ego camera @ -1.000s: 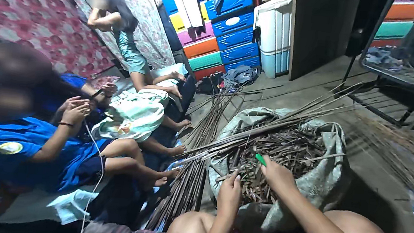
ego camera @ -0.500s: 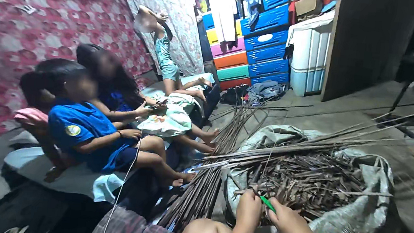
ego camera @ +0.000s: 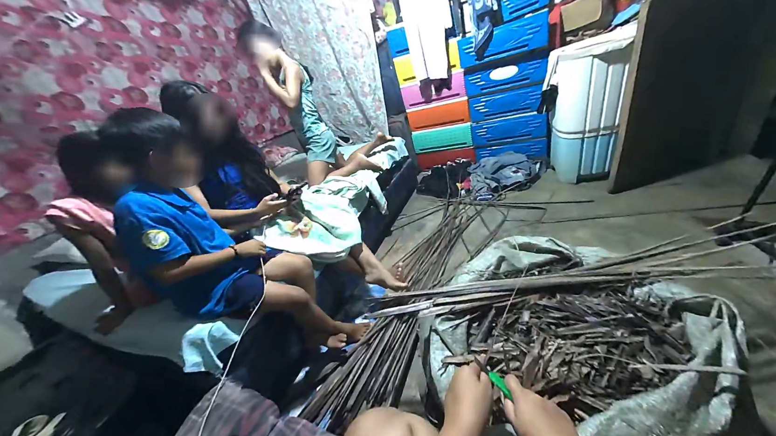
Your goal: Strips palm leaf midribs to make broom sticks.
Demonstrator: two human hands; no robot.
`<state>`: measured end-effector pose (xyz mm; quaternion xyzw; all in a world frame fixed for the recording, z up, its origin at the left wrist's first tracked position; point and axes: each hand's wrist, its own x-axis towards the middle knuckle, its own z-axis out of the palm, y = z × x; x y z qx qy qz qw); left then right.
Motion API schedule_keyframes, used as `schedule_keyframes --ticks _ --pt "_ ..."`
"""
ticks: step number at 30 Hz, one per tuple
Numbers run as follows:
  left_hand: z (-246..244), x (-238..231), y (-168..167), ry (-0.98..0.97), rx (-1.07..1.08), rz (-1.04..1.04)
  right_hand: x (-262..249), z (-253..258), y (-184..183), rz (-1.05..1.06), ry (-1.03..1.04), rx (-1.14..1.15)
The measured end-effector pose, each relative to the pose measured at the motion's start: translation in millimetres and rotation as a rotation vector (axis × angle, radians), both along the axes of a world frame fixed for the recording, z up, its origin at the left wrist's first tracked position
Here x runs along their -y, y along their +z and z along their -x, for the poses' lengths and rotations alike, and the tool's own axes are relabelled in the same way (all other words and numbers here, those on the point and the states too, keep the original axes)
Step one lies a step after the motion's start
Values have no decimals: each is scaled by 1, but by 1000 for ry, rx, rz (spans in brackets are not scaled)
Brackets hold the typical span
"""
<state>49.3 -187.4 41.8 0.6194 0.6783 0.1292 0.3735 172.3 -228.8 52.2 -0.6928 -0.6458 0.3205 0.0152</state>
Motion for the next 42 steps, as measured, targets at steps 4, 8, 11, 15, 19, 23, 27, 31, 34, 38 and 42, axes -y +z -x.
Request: schedule_keyframes --ticks 4,8,11,15,19,23,27,31,34,38,42 --pt "0 2 3 -3 -27 9 -1 2 0 4 -3 28" --pt "1 3 4 -34 -51 4 -1 2 -1 -19 -6 52" --pt "1 5 3 -52 -27 -12 -4 1 -6 -79 -43 63" --pt "1 7 2 -56 37 -13 -22 -22 -25 -92 -187 138" --pt "8 6 2 -28 100 -70 -32 -48 -20 -121 -276 100" --pt "11 6 8 5 95 -88 -21 -38 3 -81 -176 -68" --pt "9 7 12 17 74 -97 -9 -23 4 -46 13 -131" --pt "10 7 14 42 55 -124 -1 -14 2 -32 69 -185" --pt "11 6 15 27 42 -148 -2 -13 4 -31 71 -156" --pt "9 6 10 23 34 -139 -2 -10 4 -50 64 -74" --pt "9 7 8 16 35 -144 -6 -9 1 -73 56 -23"
